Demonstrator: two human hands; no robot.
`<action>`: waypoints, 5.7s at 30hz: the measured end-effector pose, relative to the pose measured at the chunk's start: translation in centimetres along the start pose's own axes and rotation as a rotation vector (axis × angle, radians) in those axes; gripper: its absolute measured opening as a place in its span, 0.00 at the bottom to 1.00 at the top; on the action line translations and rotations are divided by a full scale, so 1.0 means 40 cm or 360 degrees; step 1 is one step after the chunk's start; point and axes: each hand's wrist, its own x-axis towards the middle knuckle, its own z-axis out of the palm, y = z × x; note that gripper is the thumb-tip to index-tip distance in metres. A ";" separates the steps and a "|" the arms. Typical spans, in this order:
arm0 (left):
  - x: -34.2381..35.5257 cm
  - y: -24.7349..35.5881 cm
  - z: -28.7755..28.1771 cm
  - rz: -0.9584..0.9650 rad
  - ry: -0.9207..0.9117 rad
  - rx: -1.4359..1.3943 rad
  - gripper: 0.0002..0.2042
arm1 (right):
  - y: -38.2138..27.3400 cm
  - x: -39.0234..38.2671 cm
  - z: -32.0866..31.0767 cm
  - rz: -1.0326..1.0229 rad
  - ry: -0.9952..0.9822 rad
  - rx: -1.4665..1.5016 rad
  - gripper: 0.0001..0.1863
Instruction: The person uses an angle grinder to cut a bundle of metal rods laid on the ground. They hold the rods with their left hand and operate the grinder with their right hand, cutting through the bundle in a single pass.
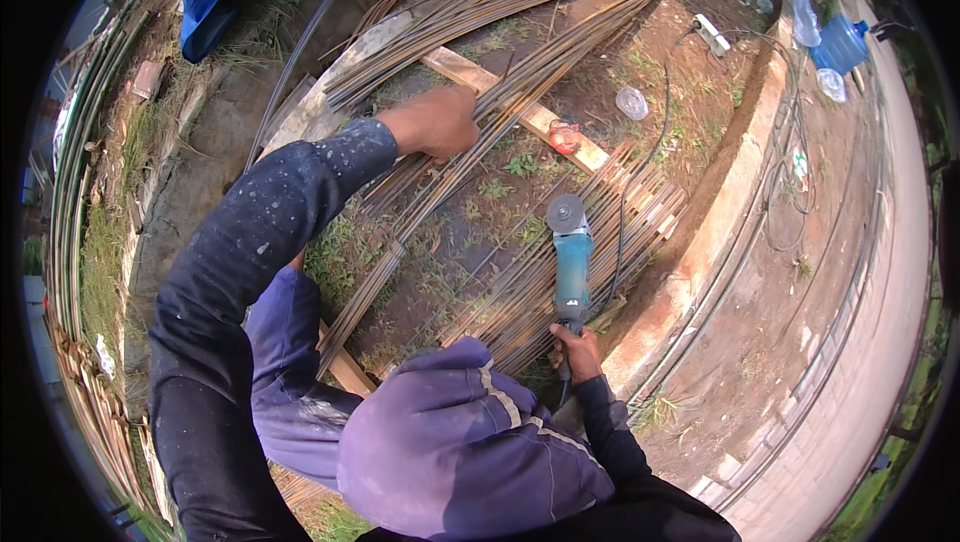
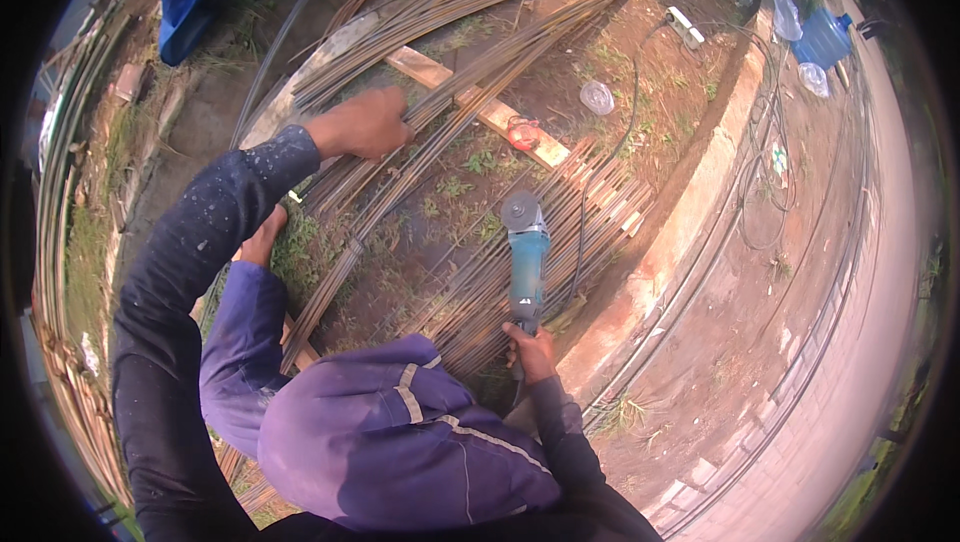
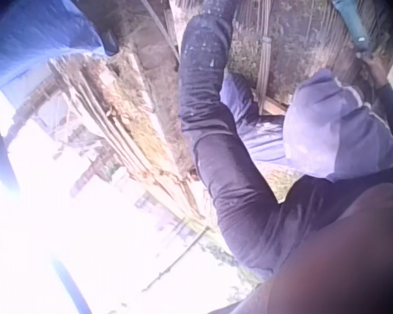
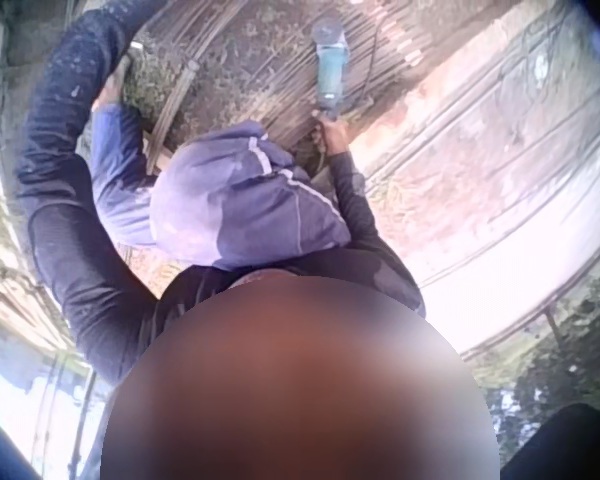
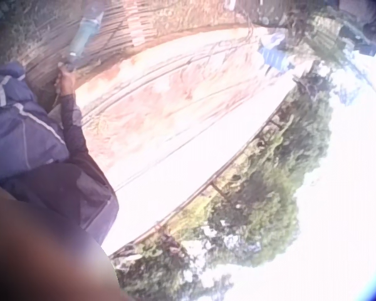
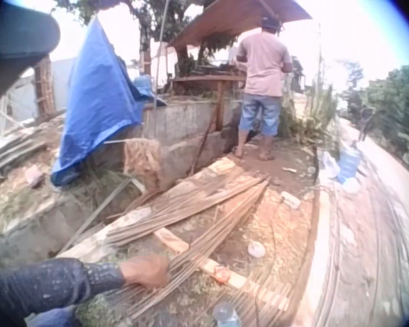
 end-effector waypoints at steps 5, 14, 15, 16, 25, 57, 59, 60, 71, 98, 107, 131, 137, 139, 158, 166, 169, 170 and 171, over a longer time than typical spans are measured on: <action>-0.017 0.046 -0.156 0.0124 -0.0027 0.0097 0.15 | 0.006 0.011 -0.004 0.0015 -0.0017 -0.0014 0.12; 0.083 -0.257 -0.089 -0.0144 -0.0117 0.0124 0.16 | -0.003 -0.011 0.013 0.0021 -0.0010 -0.0034 0.13; 0.108 -0.313 -0.032 -0.0136 -0.0108 0.0184 0.17 | 0.002 -0.013 0.010 0.0018 -0.0020 -0.0034 0.13; 0.124 -0.359 0.025 -0.0121 -0.0090 0.0252 0.19 | 0.003 0.001 0.011 0.0001 -0.0032 -0.0026 0.13; -0.092 -0.438 0.382 -0.0486 0.0684 -0.0762 0.19 | -0.017 -0.005 0.010 -0.0086 0.0021 -0.0377 0.11; -0.423 -0.360 0.777 -0.1104 0.0550 -0.0411 0.13 | -0.071 0.136 0.139 -0.0964 -0.0320 -0.2060 0.23; -0.426 -0.356 0.775 -0.1111 0.0538 -0.0424 0.14 | -0.061 0.141 0.137 -0.0977 -0.0313 -0.2061 0.24; -0.427 -0.354 0.775 -0.1115 0.0531 -0.0431 0.14 | -0.057 0.141 0.139 -0.0982 -0.0299 -0.2058 0.24; -0.444 -0.350 0.771 -0.1168 0.0501 -0.0377 0.17 | -0.081 0.143 0.163 -0.1010 -0.0338 -0.2060 0.22; -0.451 -0.359 0.788 -0.1100 0.0628 -0.0373 0.16 | -0.083 0.134 0.176 -0.0969 -0.0311 -0.2084 0.24; -0.455 -0.357 0.784 -0.1076 0.0646 -0.0383 0.17 | -0.082 0.133 0.175 -0.0961 -0.0322 -0.2072 0.24; -0.456 -0.350 0.771 -0.1121 0.0594 -0.0394 0.14 | -0.084 0.122 0.185 -0.0996 -0.0305 -0.2135 0.26; -0.456 -0.360 0.792 -0.1122 0.0612 -0.0394 0.15 | -0.086 0.118 0.187 -0.0969 -0.0316 -0.2113 0.26; -0.454 -0.362 0.795 -0.1124 0.0604 -0.0388 0.16 | -0.082 0.127 0.180 -0.0956 -0.0318 -0.2125 0.26; -0.455 -0.361 0.799 -0.1091 0.0652 -0.0358 0.16 | -0.082 0.123 0.182 -0.0980 -0.0288 -0.2128 0.25; -0.454 -0.359 0.791 -0.1112 0.0595 -0.0370 0.17 | -0.087 0.117 0.187 -0.0975 -0.0303 -0.2107 0.25; -0.451 -0.361 0.799 -0.1102 0.0611 -0.0361 0.18 | -0.086 0.122 0.183 -0.1005 -0.0313 -0.2106 0.24; -0.454 -0.360 0.796 -0.1103 0.0612 -0.0364 0.18 | -0.084 0.122 0.184 -0.1009 -0.0318 -0.2098 0.24; -0.456 -0.360 0.794 -0.1104 0.0612 -0.0367 0.18 | -0.083 0.122 0.186 -0.1012 -0.0322 -0.2090 0.24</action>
